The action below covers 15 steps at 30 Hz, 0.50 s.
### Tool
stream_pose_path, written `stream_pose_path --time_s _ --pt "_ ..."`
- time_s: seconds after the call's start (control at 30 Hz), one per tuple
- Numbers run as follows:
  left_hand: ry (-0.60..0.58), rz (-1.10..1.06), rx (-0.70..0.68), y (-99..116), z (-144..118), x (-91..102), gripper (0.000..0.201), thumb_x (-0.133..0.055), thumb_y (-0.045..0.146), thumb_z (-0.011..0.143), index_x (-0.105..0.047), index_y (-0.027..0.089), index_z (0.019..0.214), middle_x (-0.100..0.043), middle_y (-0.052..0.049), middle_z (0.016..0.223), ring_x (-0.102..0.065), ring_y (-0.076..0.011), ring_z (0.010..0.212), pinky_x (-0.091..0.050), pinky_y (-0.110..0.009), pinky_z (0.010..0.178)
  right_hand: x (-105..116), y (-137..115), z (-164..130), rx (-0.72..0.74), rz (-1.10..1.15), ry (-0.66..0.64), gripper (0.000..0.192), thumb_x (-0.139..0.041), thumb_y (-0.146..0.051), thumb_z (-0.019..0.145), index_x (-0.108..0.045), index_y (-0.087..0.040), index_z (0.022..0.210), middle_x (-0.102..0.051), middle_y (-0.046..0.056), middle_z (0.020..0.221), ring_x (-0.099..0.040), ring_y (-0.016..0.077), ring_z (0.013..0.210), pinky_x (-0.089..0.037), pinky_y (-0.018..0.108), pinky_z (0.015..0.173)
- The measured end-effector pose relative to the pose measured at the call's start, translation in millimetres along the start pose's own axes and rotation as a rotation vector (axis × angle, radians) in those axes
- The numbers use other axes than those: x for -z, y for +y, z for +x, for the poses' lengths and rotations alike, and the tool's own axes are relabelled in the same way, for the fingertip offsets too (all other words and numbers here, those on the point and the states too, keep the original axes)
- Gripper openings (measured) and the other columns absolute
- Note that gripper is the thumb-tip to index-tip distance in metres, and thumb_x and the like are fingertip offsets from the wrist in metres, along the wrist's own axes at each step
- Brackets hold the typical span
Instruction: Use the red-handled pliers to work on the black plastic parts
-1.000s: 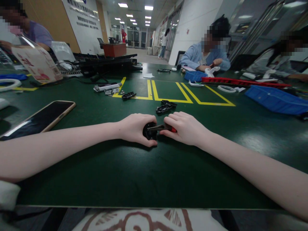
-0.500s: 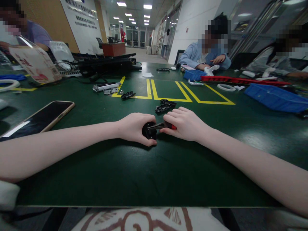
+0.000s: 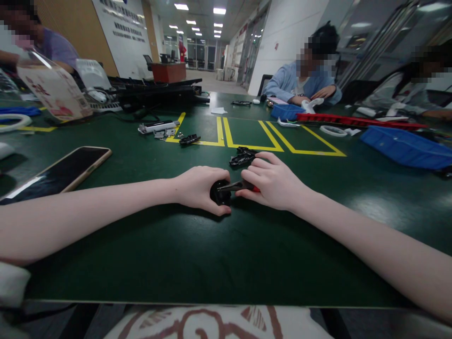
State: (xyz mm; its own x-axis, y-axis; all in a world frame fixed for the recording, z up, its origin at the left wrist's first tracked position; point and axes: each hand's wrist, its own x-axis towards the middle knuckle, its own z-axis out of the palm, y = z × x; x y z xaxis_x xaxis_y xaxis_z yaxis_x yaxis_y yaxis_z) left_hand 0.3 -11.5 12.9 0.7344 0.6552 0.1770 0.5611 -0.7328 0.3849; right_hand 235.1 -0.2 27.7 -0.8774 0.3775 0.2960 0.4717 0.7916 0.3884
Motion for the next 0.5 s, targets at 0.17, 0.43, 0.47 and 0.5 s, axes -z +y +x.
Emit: stream_pose_path --time_s 0.17,0.43,0.47,0.5 --pt "0.006 -0.015 -0.004 -0.7 -0.1 0.2 0.047 -0.073 0.055 0.071 -0.061 0.018 0.098 -0.068 -0.003 0.089 -0.062 -0.0187 0.077 -0.043 -0.026 0.065 6.1 -5.9 0.4 -0.015 -0.022 -0.021 0.049 -0.040 -0.051 0.100 -0.069 -0.015 0.086 -0.069 0.012 0.079 -0.058 0.0254 0.084 -0.035 0.045 0.102" --pt "0.009 0.012 -0.005 -0.1 -0.3 -0.7 0.047 -0.072 0.055 0.071 -0.061 0.017 0.097 -0.066 -0.003 0.086 -0.061 -0.0180 0.075 -0.041 -0.026 0.063 2.8 -4.0 1.5 -0.010 -0.004 0.001 0.042 -0.048 -0.049 0.097 -0.069 -0.017 0.083 -0.071 0.010 0.077 -0.058 0.0245 0.082 -0.036 0.044 0.102" --pt "0.008 0.016 -0.004 0.2 -0.2 -0.7 0.047 -0.071 0.055 0.072 -0.061 0.017 0.097 -0.066 -0.003 0.086 -0.061 -0.0179 0.075 -0.041 -0.026 0.063 1.5 -2.5 1.3 0.004 0.000 0.011 0.042 -0.047 -0.049 0.098 -0.068 -0.017 0.081 -0.071 0.009 0.076 -0.058 0.0242 0.081 -0.036 0.044 0.102" --pt "0.007 0.017 -0.002 0.5 -0.1 -0.5 0.048 -0.071 0.055 0.072 -0.061 0.017 0.098 -0.066 -0.003 0.086 -0.061 -0.0179 0.075 -0.041 -0.025 0.063 0.3 -0.8 1.0 0.017 0.003 0.018 0.043 -0.046 -0.049 0.098 -0.068 -0.017 0.080 -0.070 0.009 0.075 -0.058 0.0238 0.080 -0.036 0.043 0.102"
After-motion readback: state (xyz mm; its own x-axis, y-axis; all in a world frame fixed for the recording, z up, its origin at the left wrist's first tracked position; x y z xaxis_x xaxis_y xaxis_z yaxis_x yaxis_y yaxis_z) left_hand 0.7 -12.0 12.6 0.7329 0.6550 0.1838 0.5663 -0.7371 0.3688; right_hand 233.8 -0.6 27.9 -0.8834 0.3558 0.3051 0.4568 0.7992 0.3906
